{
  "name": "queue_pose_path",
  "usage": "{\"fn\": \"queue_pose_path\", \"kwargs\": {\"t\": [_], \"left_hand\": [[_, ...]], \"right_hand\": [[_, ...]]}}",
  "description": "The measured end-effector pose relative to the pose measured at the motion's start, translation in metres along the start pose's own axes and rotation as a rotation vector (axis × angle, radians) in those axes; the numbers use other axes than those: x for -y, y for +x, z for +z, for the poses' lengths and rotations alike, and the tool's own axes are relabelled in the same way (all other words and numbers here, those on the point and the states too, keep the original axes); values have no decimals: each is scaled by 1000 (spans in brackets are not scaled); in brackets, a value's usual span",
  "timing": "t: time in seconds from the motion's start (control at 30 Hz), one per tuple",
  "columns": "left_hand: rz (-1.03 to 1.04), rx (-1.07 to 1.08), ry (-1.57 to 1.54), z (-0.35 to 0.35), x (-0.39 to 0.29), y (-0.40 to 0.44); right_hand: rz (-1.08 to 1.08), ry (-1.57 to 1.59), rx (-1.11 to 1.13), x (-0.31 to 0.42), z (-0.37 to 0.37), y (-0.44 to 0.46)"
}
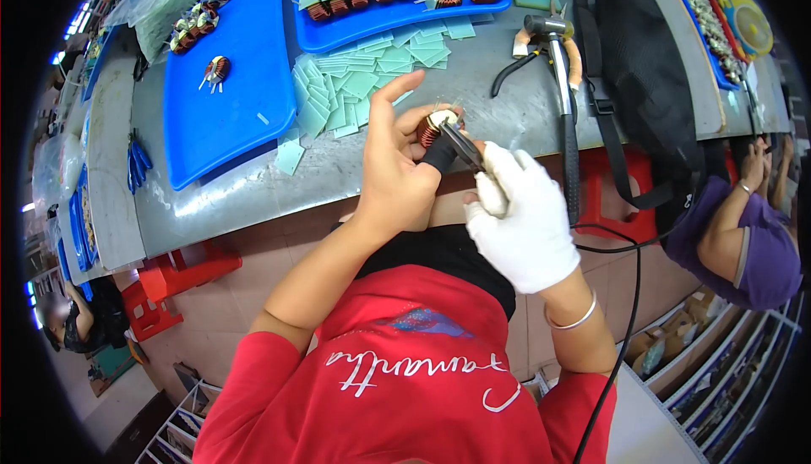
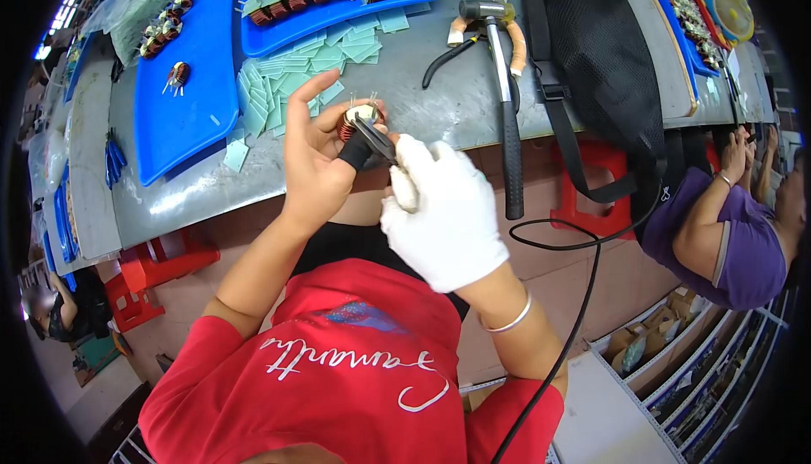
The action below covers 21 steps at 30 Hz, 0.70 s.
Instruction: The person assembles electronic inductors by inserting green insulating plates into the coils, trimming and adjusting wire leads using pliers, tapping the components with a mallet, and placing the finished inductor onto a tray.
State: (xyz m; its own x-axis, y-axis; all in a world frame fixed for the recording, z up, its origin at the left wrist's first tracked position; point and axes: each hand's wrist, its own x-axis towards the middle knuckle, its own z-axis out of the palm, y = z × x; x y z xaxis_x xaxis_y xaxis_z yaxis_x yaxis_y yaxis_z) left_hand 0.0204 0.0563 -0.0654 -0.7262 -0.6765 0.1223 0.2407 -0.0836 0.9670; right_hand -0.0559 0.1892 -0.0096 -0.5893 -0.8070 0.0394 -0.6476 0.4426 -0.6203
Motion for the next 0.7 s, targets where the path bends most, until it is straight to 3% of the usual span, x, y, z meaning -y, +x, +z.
{"fn": "queue_pose_path", "kwargs": {"t": [0.1,0.23,0.3,0.5,0.7], "left_hand": [[-191,137,-72,-10,-12,7],[-322,266,-50,-16,-26,12],[-424,323,-132,-16,-29,13],[-469,387,-98,-16,-35,12],[-414,456,-141,-13,-29,5]], "right_hand": [[-110,-13,3,-13,-15,1],[-83,136,50,-30,-26,2],[-136,212,157,-33,-31,4],[-266,202,205,-43,-36,12],[-226,344,264,-54,-36,7]]}}
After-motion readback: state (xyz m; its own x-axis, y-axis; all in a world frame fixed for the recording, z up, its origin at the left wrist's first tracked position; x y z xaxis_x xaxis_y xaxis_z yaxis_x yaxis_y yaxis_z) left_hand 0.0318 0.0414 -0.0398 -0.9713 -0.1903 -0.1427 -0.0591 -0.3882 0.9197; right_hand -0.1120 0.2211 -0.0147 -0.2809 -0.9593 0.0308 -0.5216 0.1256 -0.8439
